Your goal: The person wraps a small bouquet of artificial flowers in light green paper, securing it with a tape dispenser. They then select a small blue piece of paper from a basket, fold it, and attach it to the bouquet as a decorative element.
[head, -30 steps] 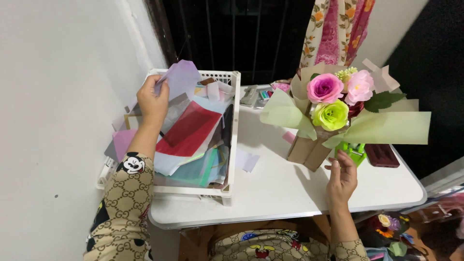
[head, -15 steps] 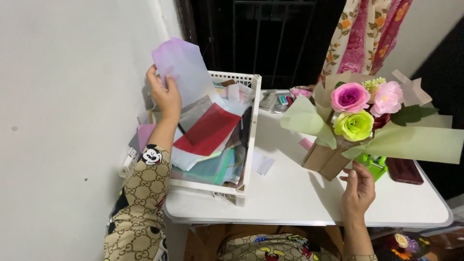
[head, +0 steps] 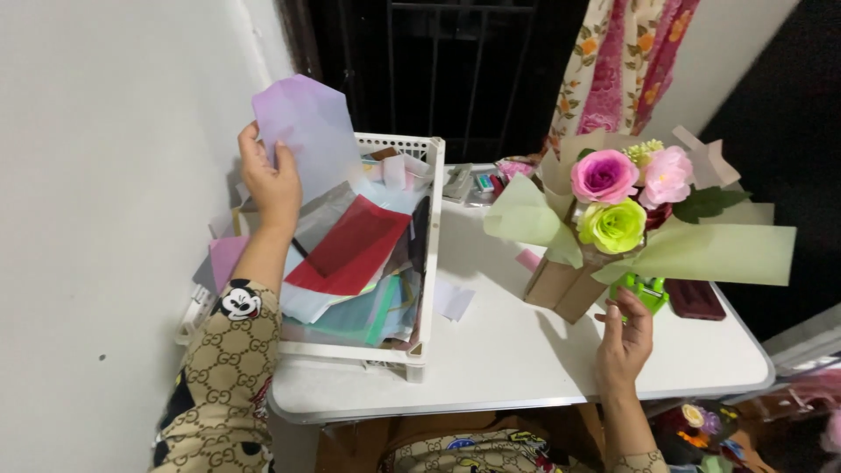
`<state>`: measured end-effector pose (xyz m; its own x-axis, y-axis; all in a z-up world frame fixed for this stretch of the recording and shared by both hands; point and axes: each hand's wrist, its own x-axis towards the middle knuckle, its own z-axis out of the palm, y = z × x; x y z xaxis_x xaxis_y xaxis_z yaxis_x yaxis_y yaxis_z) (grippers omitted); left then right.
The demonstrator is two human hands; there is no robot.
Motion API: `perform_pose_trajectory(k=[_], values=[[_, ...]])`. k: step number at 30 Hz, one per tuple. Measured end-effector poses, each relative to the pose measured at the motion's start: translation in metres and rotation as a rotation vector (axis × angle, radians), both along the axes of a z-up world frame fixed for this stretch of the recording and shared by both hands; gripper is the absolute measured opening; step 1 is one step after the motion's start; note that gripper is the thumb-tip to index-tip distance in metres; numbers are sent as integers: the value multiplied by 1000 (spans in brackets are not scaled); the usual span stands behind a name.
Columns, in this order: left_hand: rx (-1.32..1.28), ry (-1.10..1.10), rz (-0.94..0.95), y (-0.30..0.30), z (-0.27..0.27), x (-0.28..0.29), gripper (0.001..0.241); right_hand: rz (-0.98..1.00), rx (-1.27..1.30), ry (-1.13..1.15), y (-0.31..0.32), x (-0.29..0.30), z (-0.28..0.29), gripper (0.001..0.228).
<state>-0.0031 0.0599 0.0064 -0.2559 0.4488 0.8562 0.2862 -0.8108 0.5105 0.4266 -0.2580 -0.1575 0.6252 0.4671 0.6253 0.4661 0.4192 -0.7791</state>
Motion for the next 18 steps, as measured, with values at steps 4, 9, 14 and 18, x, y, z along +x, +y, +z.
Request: perform_pose_trajectory(k=[4, 9, 14, 18], values=[[62, 56, 80, 1, -3, 4, 36, 24, 14, -25, 4, 5, -6, 26], [82, 98, 82, 1, -4, -3, 33, 55, 22, -3, 4, 7, -8, 25], [94, 113, 90, 6, -6, -6, 30, 51, 13, -3, 2, 6, -5, 25], [94, 119, 111, -1, -2, -5, 22, 53, 7, 2, 2, 6, -6, 24]])
